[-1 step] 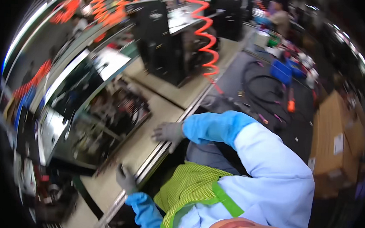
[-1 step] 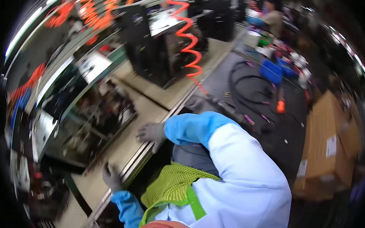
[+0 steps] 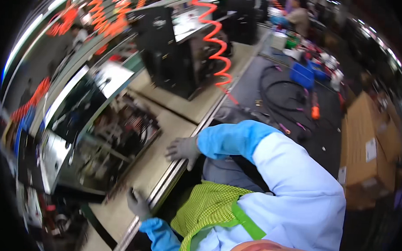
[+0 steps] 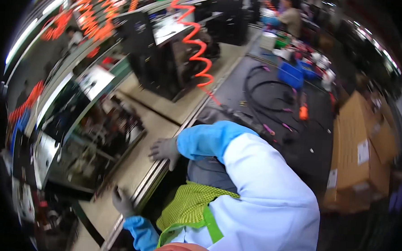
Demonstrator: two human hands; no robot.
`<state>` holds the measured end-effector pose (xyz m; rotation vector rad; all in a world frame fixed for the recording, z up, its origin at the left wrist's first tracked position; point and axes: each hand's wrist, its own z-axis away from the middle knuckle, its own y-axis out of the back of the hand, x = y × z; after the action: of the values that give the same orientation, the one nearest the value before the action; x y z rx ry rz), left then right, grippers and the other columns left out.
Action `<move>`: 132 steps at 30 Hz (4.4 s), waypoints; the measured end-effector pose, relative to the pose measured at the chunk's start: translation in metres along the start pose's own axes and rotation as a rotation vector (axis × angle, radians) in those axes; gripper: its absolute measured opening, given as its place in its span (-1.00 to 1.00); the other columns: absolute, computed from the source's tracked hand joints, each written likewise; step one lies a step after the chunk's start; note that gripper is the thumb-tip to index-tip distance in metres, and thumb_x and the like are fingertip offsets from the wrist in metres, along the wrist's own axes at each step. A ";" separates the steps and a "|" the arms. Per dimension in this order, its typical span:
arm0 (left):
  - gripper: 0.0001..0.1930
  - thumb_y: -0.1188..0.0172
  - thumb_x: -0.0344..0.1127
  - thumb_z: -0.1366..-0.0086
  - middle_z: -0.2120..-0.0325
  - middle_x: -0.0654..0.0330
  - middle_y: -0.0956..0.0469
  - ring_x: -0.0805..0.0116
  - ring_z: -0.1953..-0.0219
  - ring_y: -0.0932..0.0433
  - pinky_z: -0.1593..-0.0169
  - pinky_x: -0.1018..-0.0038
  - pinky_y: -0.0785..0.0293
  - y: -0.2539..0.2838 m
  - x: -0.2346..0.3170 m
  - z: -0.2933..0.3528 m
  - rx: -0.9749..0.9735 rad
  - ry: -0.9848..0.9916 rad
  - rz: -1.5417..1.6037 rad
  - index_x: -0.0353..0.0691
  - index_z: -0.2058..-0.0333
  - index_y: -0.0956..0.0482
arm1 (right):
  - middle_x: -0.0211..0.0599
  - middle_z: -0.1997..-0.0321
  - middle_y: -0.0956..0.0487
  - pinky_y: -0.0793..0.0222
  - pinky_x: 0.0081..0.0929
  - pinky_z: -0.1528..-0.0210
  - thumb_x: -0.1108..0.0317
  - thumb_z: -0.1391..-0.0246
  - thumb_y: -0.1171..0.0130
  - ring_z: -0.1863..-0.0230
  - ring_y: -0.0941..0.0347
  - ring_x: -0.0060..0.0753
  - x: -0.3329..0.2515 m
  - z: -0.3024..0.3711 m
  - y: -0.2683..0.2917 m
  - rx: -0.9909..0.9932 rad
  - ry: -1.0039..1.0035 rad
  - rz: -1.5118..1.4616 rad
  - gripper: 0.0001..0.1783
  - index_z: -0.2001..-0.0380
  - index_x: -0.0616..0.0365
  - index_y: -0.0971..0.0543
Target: The recorder assembles components within an electronic chassis, using a pneumatic screwdriver and wire-management tools.
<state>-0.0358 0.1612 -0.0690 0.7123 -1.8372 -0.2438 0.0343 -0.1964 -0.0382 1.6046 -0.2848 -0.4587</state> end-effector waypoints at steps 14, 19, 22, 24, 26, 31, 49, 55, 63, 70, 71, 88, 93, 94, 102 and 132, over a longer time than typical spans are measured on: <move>-0.64 0.04 -0.29 -0.33 0.09 -0.10 -0.49 0.12 0.02 -0.46 -0.07 0.35 -0.35 -0.009 0.036 -0.004 -0.133 -0.051 -0.132 -0.47 0.03 -0.41 | -0.15 -0.31 -0.19 0.10 0.08 -0.27 -0.24 0.39 -0.30 -0.33 -0.01 0.06 0.004 0.031 -0.008 0.226 -0.066 0.001 0.00 -0.17 -0.03 -0.31; -0.61 -0.07 -0.13 -0.26 0.19 -0.01 -0.57 0.14 0.13 -0.53 0.04 0.35 -0.44 0.001 0.072 0.001 -0.049 -0.023 -0.219 -0.32 0.10 -0.53 | -0.16 -0.32 -0.18 0.11 0.08 -0.28 -0.25 0.38 -0.30 -0.34 0.01 0.05 0.006 0.022 -0.010 0.213 -0.041 -0.021 0.01 -0.19 -0.06 -0.30; -0.58 -0.04 -0.13 -0.28 0.15 -0.10 -0.54 0.03 0.09 -0.52 -0.01 0.32 -0.41 -0.001 0.077 -0.002 -0.102 0.026 -0.239 -0.39 0.07 -0.50 | -0.17 -0.32 -0.18 0.10 0.08 -0.28 -0.26 0.39 -0.30 -0.34 0.01 0.04 0.007 0.027 -0.012 0.202 -0.067 0.008 0.01 -0.19 -0.07 -0.29; -0.59 -0.05 -0.13 -0.28 0.15 -0.09 -0.54 0.04 0.09 -0.52 0.00 0.32 -0.41 -0.004 0.075 -0.003 -0.107 0.026 -0.237 -0.37 0.07 -0.51 | -0.17 -0.32 -0.18 0.10 0.08 -0.27 -0.26 0.38 -0.30 -0.34 0.00 0.05 0.007 0.029 -0.012 0.202 -0.076 0.008 0.02 -0.20 -0.07 -0.28; -0.59 -0.06 -0.13 -0.28 0.16 -0.08 -0.55 0.06 0.10 -0.52 0.00 0.33 -0.42 -0.002 0.078 -0.001 -0.101 0.038 -0.241 -0.36 0.08 -0.51 | -0.17 -0.32 -0.18 0.10 0.08 -0.27 -0.26 0.38 -0.30 -0.34 0.00 0.05 0.006 0.027 -0.012 0.197 -0.068 0.004 0.02 -0.20 -0.08 -0.28; -0.63 0.06 -0.27 -0.35 0.08 -0.13 -0.47 0.09 0.00 -0.45 -0.08 0.35 -0.34 -0.008 0.042 -0.005 -0.122 -0.026 -0.133 -0.50 0.03 -0.39 | -0.12 -0.32 -0.17 0.13 0.11 -0.29 -0.19 0.41 -0.33 -0.35 0.03 0.06 0.007 0.027 -0.015 0.222 -0.050 -0.042 0.02 -0.20 -0.06 -0.28; -0.63 0.06 -0.27 -0.35 0.07 -0.13 -0.46 0.08 0.00 -0.44 -0.09 0.35 -0.33 -0.008 0.038 -0.005 -0.152 -0.028 -0.114 -0.49 0.03 -0.39 | -0.13 -0.34 -0.14 0.15 0.13 -0.29 -0.18 0.39 -0.32 -0.35 0.03 0.07 0.006 0.027 -0.008 0.172 -0.071 -0.060 0.01 -0.21 -0.08 -0.27; -0.63 0.06 -0.27 -0.35 0.08 -0.14 -0.47 0.07 -0.01 -0.44 -0.09 0.36 -0.33 -0.008 0.040 -0.003 -0.135 0.006 -0.097 -0.49 0.04 -0.40 | -0.13 -0.34 -0.14 0.15 0.13 -0.29 -0.18 0.38 -0.32 -0.35 0.03 0.07 0.005 0.027 -0.014 0.187 -0.079 -0.057 0.01 -0.22 -0.08 -0.26; -0.62 0.06 -0.25 -0.35 0.08 -0.13 -0.47 0.08 0.00 -0.44 -0.10 0.36 -0.33 -0.006 0.045 -0.004 -0.147 -0.018 -0.129 -0.50 0.04 -0.40 | -0.16 -0.32 -0.18 0.10 0.04 -0.27 -0.24 0.36 -0.29 -0.33 -0.02 0.05 0.007 0.028 -0.013 0.214 -0.066 -0.005 -0.02 -0.19 -0.08 -0.31; -0.60 0.07 -0.21 -0.36 0.08 -0.12 -0.47 0.09 0.00 -0.44 -0.09 0.36 -0.33 -0.007 0.044 -0.003 -0.134 0.034 -0.083 -0.49 0.03 -0.40 | -0.15 -0.32 -0.18 0.10 0.06 -0.27 -0.25 0.36 -0.29 -0.32 -0.02 0.06 0.010 0.026 -0.018 0.230 -0.052 -0.010 -0.01 -0.19 -0.07 -0.30; -0.60 0.07 -0.21 -0.36 0.08 -0.12 -0.47 0.09 0.00 -0.44 -0.09 0.36 -0.33 -0.008 0.044 -0.003 -0.135 0.033 -0.083 -0.49 0.03 -0.40 | -0.15 -0.32 -0.18 0.10 0.06 -0.27 -0.25 0.36 -0.29 -0.32 -0.02 0.06 0.010 0.026 -0.018 0.231 -0.053 -0.010 -0.01 -0.19 -0.07 -0.30; -0.59 0.05 -0.22 -0.35 0.04 -0.14 -0.45 0.09 -0.03 -0.43 -0.12 0.35 -0.33 -0.008 0.023 -0.006 -0.130 0.019 -0.068 -0.49 0.01 -0.40 | -0.15 -0.29 -0.22 0.07 0.06 -0.26 -0.24 0.38 -0.30 -0.30 -0.05 0.07 0.008 0.026 -0.018 0.259 -0.050 -0.006 -0.03 -0.16 -0.08 -0.33; -0.60 0.05 -0.24 -0.35 0.04 -0.12 -0.46 0.10 -0.03 -0.43 -0.11 0.35 -0.33 -0.009 0.019 -0.005 -0.126 0.024 -0.043 -0.49 0.01 -0.39 | -0.15 -0.29 -0.22 0.08 0.05 -0.26 -0.25 0.37 -0.30 -0.31 -0.05 0.07 0.007 0.026 -0.015 0.246 -0.051 0.000 -0.03 -0.16 -0.08 -0.33; -0.61 0.06 -0.25 -0.35 0.05 -0.11 -0.46 0.10 -0.03 -0.44 -0.10 0.36 -0.34 -0.011 0.020 -0.005 -0.119 0.006 -0.036 -0.49 0.01 -0.39 | -0.15 -0.30 -0.22 0.08 0.05 -0.26 -0.25 0.37 -0.30 -0.31 -0.04 0.07 0.007 0.028 -0.014 0.246 -0.054 0.001 -0.03 -0.16 -0.07 -0.32; -0.61 0.06 -0.25 -0.35 0.05 -0.12 -0.46 0.09 -0.03 -0.43 -0.11 0.35 -0.32 -0.008 0.026 -0.004 -0.121 0.023 -0.057 -0.49 0.01 -0.39 | -0.15 -0.29 -0.21 0.08 0.03 -0.27 -0.23 0.36 -0.30 -0.31 -0.04 0.06 0.004 0.024 -0.011 0.219 -0.059 -0.001 -0.03 -0.17 -0.06 -0.32; -0.61 0.04 -0.27 -0.34 0.05 -0.11 -0.46 0.10 -0.02 -0.43 -0.11 0.34 -0.31 -0.008 0.025 -0.005 -0.120 0.017 -0.046 -0.50 0.02 -0.39 | -0.17 -0.32 -0.19 0.12 0.03 -0.30 -0.23 0.35 -0.29 -0.34 0.00 0.02 0.005 0.027 -0.013 0.204 -0.079 -0.008 -0.02 -0.20 -0.09 -0.30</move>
<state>-0.0346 0.1414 -0.0512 0.6718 -1.7757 -0.3741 0.0254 -0.2218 -0.0529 1.7889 -0.3952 -0.5136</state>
